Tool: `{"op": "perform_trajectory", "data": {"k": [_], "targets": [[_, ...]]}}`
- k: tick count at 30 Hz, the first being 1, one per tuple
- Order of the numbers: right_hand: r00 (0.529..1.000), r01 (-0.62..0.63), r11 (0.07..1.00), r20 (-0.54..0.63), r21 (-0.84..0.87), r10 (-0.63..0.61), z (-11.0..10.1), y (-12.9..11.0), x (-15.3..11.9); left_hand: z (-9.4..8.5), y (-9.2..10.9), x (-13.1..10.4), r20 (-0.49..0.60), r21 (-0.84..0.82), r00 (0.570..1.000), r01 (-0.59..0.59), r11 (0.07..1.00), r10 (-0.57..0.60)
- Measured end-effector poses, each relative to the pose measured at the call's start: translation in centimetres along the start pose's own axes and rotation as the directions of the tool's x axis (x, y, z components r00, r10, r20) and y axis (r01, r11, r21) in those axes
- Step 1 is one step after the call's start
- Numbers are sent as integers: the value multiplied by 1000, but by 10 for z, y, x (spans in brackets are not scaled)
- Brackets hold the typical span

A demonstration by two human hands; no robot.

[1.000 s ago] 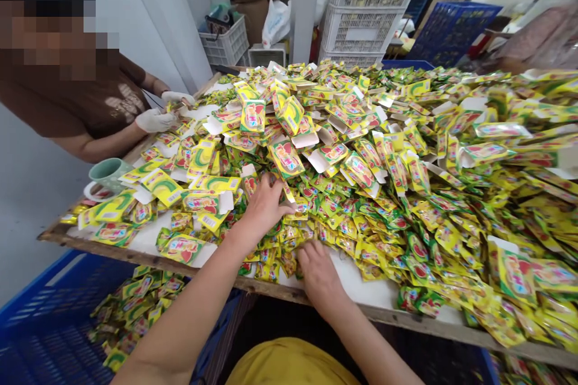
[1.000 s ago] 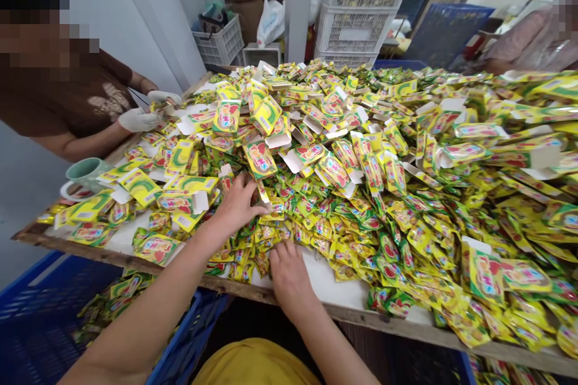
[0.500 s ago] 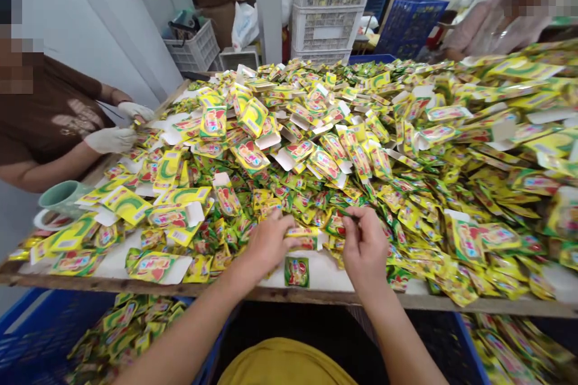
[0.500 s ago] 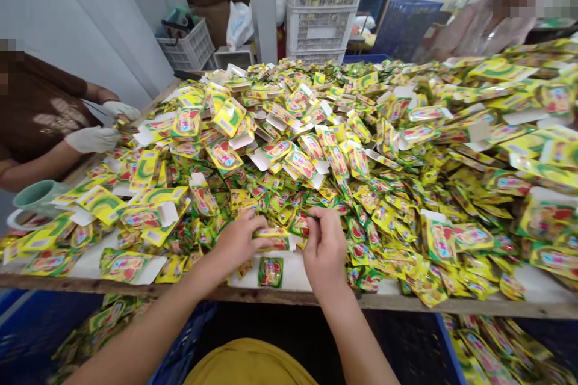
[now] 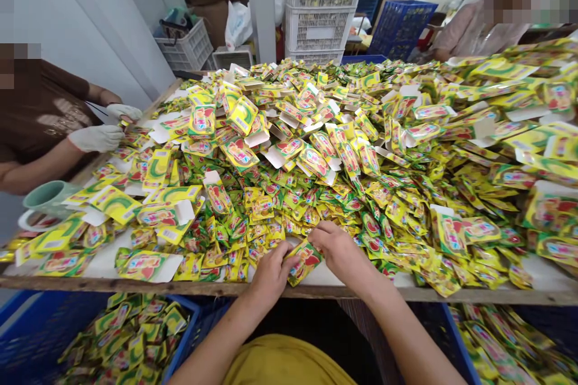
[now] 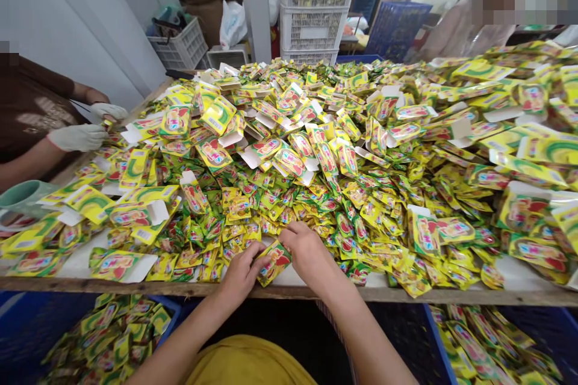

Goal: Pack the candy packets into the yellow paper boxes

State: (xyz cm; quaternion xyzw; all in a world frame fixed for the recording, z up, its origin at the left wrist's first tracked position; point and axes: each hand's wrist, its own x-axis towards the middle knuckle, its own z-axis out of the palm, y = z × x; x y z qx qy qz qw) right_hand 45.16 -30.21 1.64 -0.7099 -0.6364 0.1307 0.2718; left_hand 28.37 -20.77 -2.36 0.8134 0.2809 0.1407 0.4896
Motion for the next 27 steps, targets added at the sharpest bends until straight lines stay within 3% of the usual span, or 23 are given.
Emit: {"op": "perform_trajectory", "data": {"k": [2, 4, 6, 8, 10, 14, 17, 20, 21, 23, 25, 27], "targets": [[997, 1, 994, -74, 105, 7, -7, -7, 5, -6, 4, 3, 39, -82, 999, -23, 996, 27], [968, -29, 985, -240, 171, 70, -7, -14, 10, -10, 4, 6, 40, -271, 999, 1, 963, 10], [917, -24, 982, -386, 186, 96, -2, -20, 12, -9, 1, 7, 38, -464, 998, 54, 884, -41], [893, 14, 990, -447, 139, 50, 7, -25, 11, -5, -5, 5, 31, -573, 996, 84, 815, -80], [911, 40, 995, -412, 90, 1, 17, -30, 8, -1, -9, 0, 18, -618, 996, 81, 782, -88], [988, 1, 998, -156, 59, 8, 25, -40, 0, -1, -9, -7, 40, -665, 998, 69, 744, -57], [999, -35, 999, -15, 30, 35, 21, -45, -2, -5, -6, -9, 46, -637, 998, 62, 768, -42], [997, -32, 977, -67, 212, 47, 21, -42, -6, -5, -4, -8, 25, -560, 997, 75, 825, -74], [985, -59, 941, -135, 333, 110, 23, -40, -8, -5, -3, -8, 22, -536, 995, 92, 839, -95], [907, -148, 794, -240, 590, 346, 30, -36, -13, -6, -2, -9, 29, -521, 992, 121, 845, -125], [832, -244, 585, -143, 773, 536, 36, -34, -17, -11, -1, -14, 66, -534, 992, 124, 836, -105], [827, -336, 410, 58, 848, 559, 40, -34, -17, -18, 0, -21, 113, -554, 990, 134, 822, -86]]}}
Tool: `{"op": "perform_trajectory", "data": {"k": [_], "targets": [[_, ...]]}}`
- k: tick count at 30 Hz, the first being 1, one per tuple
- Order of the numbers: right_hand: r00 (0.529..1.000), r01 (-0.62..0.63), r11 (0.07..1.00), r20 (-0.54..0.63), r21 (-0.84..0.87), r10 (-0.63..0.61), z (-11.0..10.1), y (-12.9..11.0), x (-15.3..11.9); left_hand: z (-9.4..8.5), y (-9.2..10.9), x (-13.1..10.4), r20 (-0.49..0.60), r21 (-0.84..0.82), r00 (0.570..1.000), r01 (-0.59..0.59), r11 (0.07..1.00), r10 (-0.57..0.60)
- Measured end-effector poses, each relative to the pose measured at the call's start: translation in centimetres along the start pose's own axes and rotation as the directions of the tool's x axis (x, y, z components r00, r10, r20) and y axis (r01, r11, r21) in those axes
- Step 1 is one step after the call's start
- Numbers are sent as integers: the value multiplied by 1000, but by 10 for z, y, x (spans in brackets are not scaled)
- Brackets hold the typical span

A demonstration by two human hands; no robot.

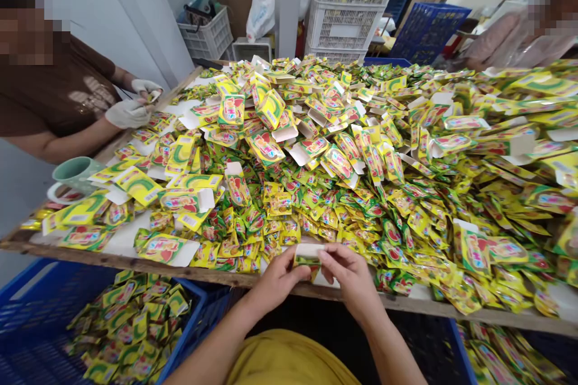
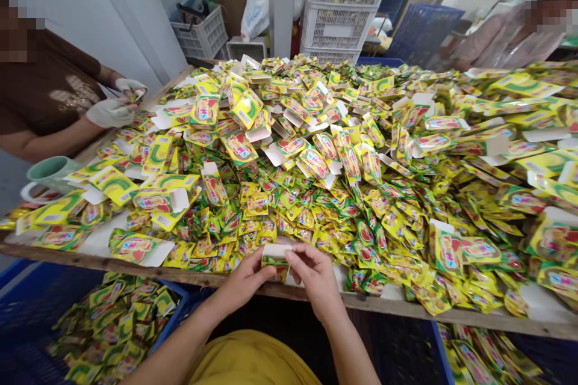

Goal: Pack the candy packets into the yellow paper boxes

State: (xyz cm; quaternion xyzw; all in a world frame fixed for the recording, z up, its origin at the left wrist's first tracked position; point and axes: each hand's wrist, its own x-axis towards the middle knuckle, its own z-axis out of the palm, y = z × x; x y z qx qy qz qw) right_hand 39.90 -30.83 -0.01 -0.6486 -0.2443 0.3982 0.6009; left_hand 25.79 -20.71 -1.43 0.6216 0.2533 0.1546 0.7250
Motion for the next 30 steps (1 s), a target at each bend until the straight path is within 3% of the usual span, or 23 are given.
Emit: {"op": "perform_trajectory", "data": {"k": [3, 6, 9, 11, 15, 20, 23, 27, 30], "targets": [[978, -126, 989, 175, 78, 111, 6, -4, 4, -6, 7, -8, 25, -137, 999, 51, 989, -48], [965, -157, 981, 229, 111, 128, 11, -10, 11, -6, 13, -2, 20, -352, 992, 127, 927, -128], [980, -86, 994, 184, 68, 72, 14, -11, 14, -1, 17, 11, -66, -474, 972, 168, 864, -225], [993, 13, 1000, 120, 24, -16, 13, -11, 15, 0, 19, 17, -107, -489, 967, 150, 860, -230], [987, 133, 991, 90, -16, -131, 9, -11, 14, -1, 15, 16, -233, -345, 964, 42, 938, -129], [998, 53, 999, 38, -12, -52, 10, -9, 19, -1, 8, 15, -304, -159, 953, -31, 987, -19], [996, 89, 995, 33, -55, -87, 8, -7, 22, -3, 9, 20, -293, -40, 955, -66, 997, 52], [960, 279, 949, 74, -149, -271, 4, -3, 24, -11, 8, 24, -219, 101, 954, -186, 977, 204], [921, 390, 887, 98, -247, -378, 6, -2, 19, -17, 3, 22, -157, 151, 930, -310, 939, 332]]}}
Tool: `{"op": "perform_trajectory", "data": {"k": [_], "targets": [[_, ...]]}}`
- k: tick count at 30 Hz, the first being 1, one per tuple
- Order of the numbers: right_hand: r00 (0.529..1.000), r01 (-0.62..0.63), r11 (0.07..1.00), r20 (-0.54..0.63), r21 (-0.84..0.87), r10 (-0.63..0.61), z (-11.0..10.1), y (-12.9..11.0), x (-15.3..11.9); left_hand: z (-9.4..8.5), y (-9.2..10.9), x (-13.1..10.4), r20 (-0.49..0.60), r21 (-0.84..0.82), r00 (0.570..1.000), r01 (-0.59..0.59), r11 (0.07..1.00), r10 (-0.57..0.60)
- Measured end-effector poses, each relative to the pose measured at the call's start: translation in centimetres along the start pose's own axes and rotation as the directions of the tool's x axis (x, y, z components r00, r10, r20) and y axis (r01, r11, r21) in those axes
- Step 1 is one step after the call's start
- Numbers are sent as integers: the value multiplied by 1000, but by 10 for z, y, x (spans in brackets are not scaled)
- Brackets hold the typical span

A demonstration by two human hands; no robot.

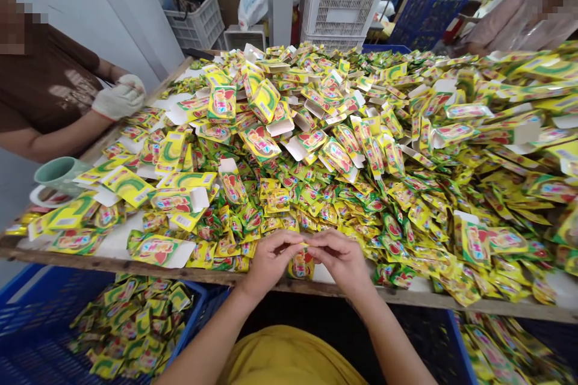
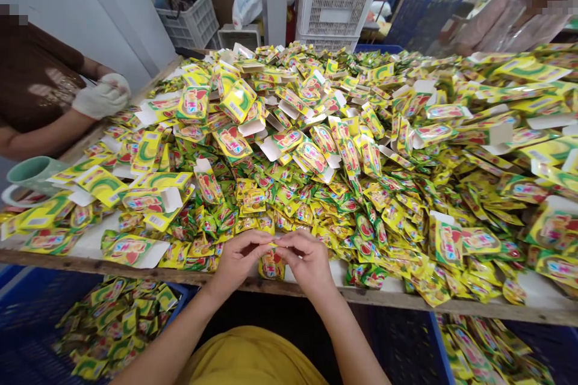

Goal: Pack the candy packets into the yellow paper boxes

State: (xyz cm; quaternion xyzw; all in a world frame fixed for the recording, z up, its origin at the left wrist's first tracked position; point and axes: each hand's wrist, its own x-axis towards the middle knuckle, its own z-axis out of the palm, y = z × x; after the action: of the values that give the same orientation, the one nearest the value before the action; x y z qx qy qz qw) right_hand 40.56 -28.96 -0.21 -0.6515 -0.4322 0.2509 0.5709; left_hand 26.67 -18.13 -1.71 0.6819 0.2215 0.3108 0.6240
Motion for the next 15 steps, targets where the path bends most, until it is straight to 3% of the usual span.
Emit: {"op": "perform_trajectory", "data": {"k": [3, 5, 7, 9, 11, 13, 15], "targets": [[994, 106, 983, 1, -153, -107, 3, -3, -9, 0, -8, -5, 77, 69, 991, -113, 991, 108], [990, 138, 966, 20, -217, -137, -1, -3, -16, 3, -9, -7, 110, 105, 987, -128, 986, 116], [996, 84, 968, -2, -238, -87, -12, 3, -22, 2, -3, -6, 73, 127, 996, -55, 990, 46], [994, -35, 967, -114, -252, 6, -29, 12, -25, -12, 12, -7, -36, 136, 998, 64, 989, -60], [979, -130, 949, -190, -287, 77, -41, 22, -26, -45, 30, -14, -117, 173, 977, 195, 965, -177], [988, -137, 925, -122, -355, 99, -43, 28, -25, -97, 42, -34, -68, 286, 942, 335, 898, -329], [996, -76, 910, 18, -407, 91, -30, 28, -23, -156, 42, -65, 49, 472, 830, 471, 745, -556]]}}
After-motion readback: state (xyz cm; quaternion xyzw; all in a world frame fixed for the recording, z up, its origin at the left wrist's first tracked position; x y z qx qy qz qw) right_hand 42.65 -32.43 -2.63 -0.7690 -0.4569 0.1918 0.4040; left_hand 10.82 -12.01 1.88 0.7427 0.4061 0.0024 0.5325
